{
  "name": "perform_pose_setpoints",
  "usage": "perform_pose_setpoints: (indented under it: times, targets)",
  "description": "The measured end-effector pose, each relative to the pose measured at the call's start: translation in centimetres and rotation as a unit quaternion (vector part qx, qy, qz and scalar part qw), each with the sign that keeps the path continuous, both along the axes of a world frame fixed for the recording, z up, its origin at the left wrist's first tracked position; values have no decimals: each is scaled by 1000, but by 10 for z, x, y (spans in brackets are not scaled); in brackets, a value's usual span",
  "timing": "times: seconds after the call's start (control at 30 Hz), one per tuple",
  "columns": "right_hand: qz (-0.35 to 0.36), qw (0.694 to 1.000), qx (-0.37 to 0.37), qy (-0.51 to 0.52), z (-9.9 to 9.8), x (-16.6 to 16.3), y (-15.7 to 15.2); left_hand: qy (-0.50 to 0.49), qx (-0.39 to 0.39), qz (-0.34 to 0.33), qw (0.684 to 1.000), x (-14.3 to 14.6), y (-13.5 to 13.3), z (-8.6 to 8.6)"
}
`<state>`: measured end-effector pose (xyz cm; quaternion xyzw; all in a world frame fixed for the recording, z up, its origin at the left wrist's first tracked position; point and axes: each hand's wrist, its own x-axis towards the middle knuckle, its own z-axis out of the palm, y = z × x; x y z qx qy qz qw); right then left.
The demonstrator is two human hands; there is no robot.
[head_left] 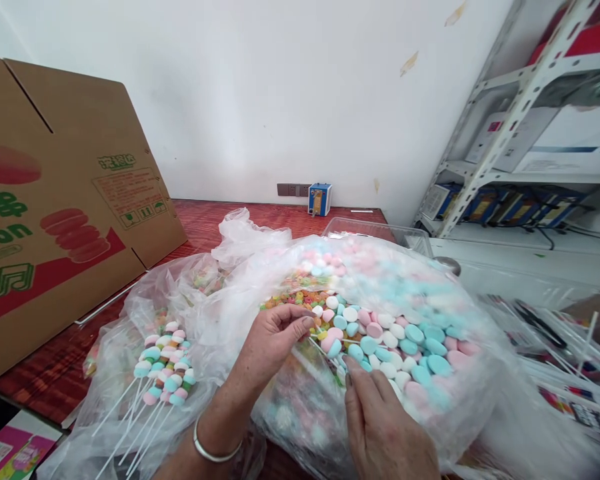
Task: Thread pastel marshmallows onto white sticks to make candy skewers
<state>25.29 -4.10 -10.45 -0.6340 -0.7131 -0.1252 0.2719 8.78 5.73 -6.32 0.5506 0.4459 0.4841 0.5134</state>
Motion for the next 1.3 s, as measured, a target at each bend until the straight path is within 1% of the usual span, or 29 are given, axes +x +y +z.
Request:
perform_pose_setpoints:
  times: [0.07, 0.13, 0.2, 0.3, 0.33, 0.37, 0.43, 0.53, 0.67, 0.77, 0.9, 1.0, 1.07, 1.13, 1.17, 1.23, 1.3]
  targets:
    - [-7, 1000, 6, 0, 0, 1, -1, -25, -7, -11, 1000, 5, -3, -1]
    - [-12, 1000, 10, 2, 1, 0, -1, -29, 4, -18, 999, 10, -7, -3]
    - [-7, 1000, 21, 12, 5, -2, -1, -10, 40, -15, 999, 15, -12, -4]
    - [20, 997, 38, 71, 14, -7, -1, 50, 120, 24, 991, 21, -20, -6]
    - [28, 995, 38, 93, 17, -7, -2, 63, 135, 35, 988, 22, -21, -6]
    - [31, 993, 34, 108, 20, -7, -3, 67, 140, 39, 987, 23, -22, -6]
    - [24, 993, 23, 110, 22, -4, -5, 55, 126, 24, 990, 25, -21, -6]
    - [4, 996, 9, 89, 18, 0, -7, 43, 113, -7, 993, 29, -19, -7]
    - [-22, 993, 24, 115, 4, -1, -6, 51, 106, -9, 993, 38, -21, -10]
    - [-40, 990, 20, 134, 1, -4, 0, 76, 124, -10, 989, 46, -26, -10]
    - [-27, 992, -3, 127, 12, 4, 7, 116, 184, -11, 976, 52, -29, -10]
    - [-22, 989, -21, 146, 26, 23, 12, 143, 196, 5, 970, 52, -22, -7]
    - [-40, 986, -32, 159, 32, 39, 17, 198, 229, 27, 953, 52, -10, -5]
    - [-65, 982, -45, 170, 36, 51, 26, 293, 283, 42, 912, 55, 4, -3]
    - [-72, 980, -54, 176, 36, 55, 32, 344, 306, 39, 887, 57, 11, -2]
    - [-74, 976, -73, 189, 35, 57, 44, 427, 324, 19, 844, 62, 23, -3]
    - [-72, 975, -86, 193, 33, 55, 55, 467, 321, -1, 824, 67, 29, -4]
